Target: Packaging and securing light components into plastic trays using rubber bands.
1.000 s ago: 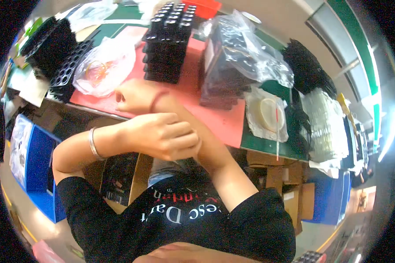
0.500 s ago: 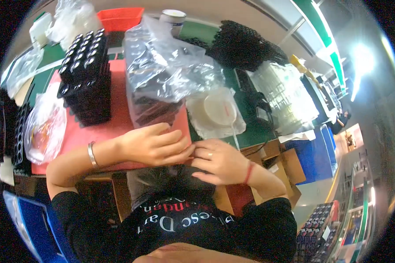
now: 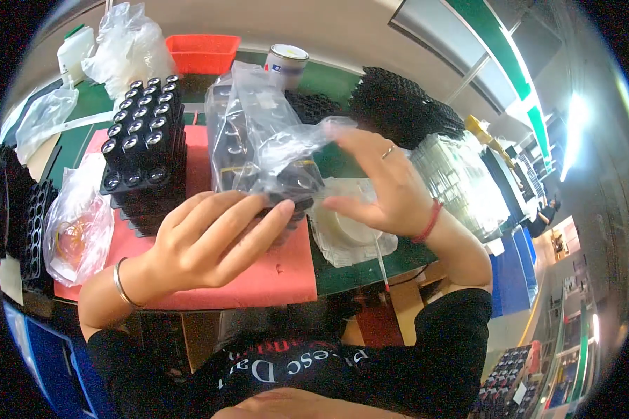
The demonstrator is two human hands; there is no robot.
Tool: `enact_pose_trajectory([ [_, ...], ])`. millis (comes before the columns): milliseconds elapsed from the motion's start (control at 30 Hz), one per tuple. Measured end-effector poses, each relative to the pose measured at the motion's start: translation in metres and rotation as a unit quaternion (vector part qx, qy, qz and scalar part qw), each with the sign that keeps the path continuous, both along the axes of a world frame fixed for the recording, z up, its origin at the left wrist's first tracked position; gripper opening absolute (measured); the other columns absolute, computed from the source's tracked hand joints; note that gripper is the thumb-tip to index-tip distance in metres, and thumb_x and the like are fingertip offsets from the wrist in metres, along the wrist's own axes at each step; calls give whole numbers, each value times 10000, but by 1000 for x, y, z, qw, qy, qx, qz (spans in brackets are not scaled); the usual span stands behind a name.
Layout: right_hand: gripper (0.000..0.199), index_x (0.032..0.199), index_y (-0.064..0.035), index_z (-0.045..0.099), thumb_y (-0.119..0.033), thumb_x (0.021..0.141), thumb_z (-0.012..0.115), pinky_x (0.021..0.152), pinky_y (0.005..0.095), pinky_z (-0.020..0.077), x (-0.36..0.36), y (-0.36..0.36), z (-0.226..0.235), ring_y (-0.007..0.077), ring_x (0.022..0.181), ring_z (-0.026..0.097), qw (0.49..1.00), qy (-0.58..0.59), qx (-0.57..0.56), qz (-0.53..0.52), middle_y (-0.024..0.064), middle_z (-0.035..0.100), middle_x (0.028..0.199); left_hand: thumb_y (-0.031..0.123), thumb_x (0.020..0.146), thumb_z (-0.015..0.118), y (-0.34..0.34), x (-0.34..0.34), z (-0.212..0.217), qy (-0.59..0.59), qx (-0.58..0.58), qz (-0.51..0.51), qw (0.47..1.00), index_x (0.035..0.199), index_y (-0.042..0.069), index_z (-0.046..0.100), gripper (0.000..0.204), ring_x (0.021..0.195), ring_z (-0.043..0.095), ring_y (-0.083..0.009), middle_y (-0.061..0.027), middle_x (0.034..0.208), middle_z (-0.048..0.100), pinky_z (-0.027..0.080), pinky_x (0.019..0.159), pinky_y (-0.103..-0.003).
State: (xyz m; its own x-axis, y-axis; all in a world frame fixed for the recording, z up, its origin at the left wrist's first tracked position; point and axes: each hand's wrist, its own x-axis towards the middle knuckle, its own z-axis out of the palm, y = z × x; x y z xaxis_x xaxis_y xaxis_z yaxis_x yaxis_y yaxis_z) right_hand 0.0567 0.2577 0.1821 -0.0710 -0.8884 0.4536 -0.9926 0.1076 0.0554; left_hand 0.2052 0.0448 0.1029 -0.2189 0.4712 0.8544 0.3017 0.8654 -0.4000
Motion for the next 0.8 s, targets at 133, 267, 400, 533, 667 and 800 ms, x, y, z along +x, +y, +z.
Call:
enact_pose_trajectory([
  [133,484,1136,-13,571,-196,740,782,894,408,453,8,-14,1,343,1050,570,998,-38,-23,48,160,599,1160,123,694,630,-2,10,1,-38,-9,-57,998,1078,83,641,387,666,526,-85,2,876,563,445,549,-163],
  [267,229,881,-64,605,-66,705,751,853,385,459,-6,-21,1,306,1007,599,992,19,-49,118,98,656,1045,88,698,638,-1,12,4,-134,22,-38,990,1137,121,637,441,656,540,-96,-34,932,578,465,529,-188],
  [400,266,930,-62,608,-31,703,742,841,369,461,8,-15,8,305,993,607,986,50,-9,161,95,658,1028,26,676,693,7,26,16,-178,146,2,973,1165,12,616,495,690,600,-160,-135,1054,589,520,590,-250],
  [533,300,1036,-42,639,-19,747,716,809,367,467,16,-24,2,286,925,616,979,-150,-84,112,79,655,961,35,654,654,0,15,8,-151,94,-45,983,1053,-16,661,402,618,558,-129,-69,874,598,462,506,-226],
  [667,317,1006,-86,654,31,715,702,733,371,480,16,-26,6,260,846,631,969,-88,-91,210,80,647,936,105,577,667,1,18,7,-90,55,-88,991,798,53,664,227,624,537,-111,-12,779,576,413,503,-201],
  [800,154,892,-105,632,-97,747,683,702,340,466,32,-14,11,205,864,650,940,114,-131,294,41,630,936,135,596,653,5,24,5,-18,67,-93,993,878,71,691,291,613,468,-110,27,715,583,372,512,-215],
])
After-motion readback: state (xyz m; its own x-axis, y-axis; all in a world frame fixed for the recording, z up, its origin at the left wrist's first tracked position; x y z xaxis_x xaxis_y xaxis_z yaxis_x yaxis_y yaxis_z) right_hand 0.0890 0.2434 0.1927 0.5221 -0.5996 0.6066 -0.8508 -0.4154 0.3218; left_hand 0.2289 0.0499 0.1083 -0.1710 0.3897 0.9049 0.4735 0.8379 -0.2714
